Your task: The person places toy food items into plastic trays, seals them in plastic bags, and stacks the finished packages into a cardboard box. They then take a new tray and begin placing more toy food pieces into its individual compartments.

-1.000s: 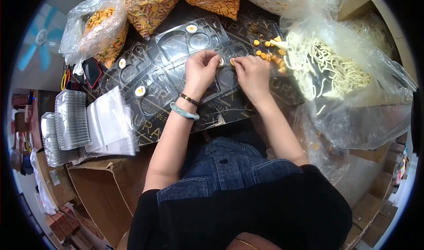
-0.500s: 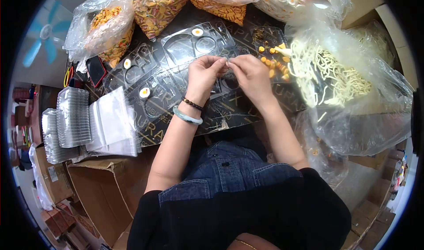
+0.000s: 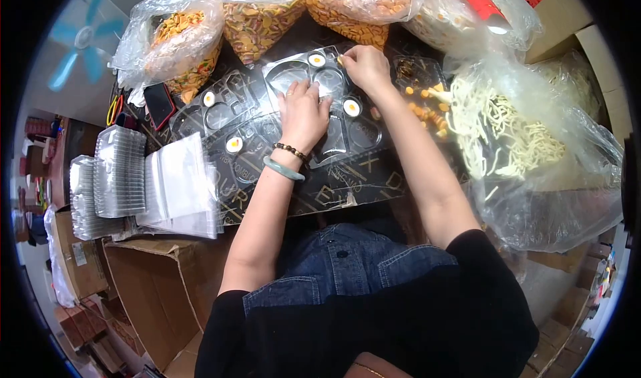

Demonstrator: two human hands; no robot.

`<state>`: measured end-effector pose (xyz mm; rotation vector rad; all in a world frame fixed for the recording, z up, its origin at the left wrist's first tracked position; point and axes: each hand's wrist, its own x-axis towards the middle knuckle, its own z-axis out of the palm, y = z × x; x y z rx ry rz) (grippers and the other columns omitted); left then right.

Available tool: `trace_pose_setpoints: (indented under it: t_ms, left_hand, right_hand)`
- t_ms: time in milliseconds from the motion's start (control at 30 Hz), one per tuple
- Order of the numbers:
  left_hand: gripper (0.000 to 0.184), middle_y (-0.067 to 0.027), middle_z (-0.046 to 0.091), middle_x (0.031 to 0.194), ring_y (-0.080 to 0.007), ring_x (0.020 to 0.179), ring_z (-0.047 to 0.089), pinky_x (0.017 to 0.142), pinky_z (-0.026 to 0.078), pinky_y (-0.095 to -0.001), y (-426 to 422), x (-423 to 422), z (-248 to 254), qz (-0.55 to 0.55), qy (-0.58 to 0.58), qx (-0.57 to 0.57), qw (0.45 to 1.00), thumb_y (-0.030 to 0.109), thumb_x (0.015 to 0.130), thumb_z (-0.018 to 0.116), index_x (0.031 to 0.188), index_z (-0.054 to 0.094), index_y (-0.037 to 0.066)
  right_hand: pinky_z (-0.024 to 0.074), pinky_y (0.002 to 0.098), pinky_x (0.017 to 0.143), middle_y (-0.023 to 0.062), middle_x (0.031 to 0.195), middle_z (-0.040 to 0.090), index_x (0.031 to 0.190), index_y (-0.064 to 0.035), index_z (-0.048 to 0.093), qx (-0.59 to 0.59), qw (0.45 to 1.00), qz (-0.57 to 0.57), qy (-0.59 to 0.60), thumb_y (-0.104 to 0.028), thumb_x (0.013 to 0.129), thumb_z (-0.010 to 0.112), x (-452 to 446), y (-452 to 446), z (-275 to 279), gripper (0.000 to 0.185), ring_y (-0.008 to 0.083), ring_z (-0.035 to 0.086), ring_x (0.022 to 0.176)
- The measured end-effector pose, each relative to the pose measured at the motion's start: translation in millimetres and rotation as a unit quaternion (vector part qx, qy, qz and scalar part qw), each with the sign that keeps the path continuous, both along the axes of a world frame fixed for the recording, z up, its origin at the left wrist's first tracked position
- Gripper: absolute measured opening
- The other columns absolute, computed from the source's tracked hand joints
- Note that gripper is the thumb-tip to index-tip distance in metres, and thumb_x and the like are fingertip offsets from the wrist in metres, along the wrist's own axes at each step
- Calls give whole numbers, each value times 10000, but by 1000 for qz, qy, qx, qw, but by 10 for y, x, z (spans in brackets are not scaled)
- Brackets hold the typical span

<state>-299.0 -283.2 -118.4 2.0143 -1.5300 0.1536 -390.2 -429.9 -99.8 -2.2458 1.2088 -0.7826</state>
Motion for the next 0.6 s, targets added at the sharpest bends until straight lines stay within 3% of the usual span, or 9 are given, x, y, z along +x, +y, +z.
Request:
trace_pose_setpoints:
  t_ms: [67, 200, 467, 600]
  left_hand:
    - [369, -183, 569, 1141, -332, 1090, 509, 965, 325, -485, 30, -41, -21, 10, 22, 16, 1000, 249, 807, 620, 1072, 603, -6]
    - [372, -186, 565, 1149, -335, 1093, 508, 971, 309, -513, 33, -44, 35, -7, 39, 32, 999, 255, 814, 612, 1086, 600, 1]
    - [357, -174, 558, 1156, -314, 1119, 493, 988, 277, -570, 14, -40, -7, 6, 38, 52, 998, 241, 818, 598, 1092, 596, 11]
    - [362, -174, 541, 1189, -319, 1129, 488, 990, 272, -580, 14, -32, 50, -2, 35, 96, 995, 257, 821, 599, 1125, 593, 62]
  right_hand:
    - [472, 398, 734, 127, 777, 664, 812, -98, 709, -67, 995, -25, 68, -240, 756, 632, 16, 29, -45, 171, 276, 641, 781]
    - [414, 420, 723, 92, 768, 643, 755, -120, 715, -196, 976, -53, 81, -232, 725, 649, 80, 75, -91, 134, 273, 603, 809]
    - [305, 406, 860, 73, 857, 620, 758, -86, 703, -162, 977, -74, 121, -213, 768, 587, 152, 192, -188, 172, 234, 545, 905]
    - [291, 426, 884, 86, 987, 627, 808, -92, 708, -105, 962, -31, 252, -207, 741, 593, 186, 169, 30, 176, 242, 508, 1050]
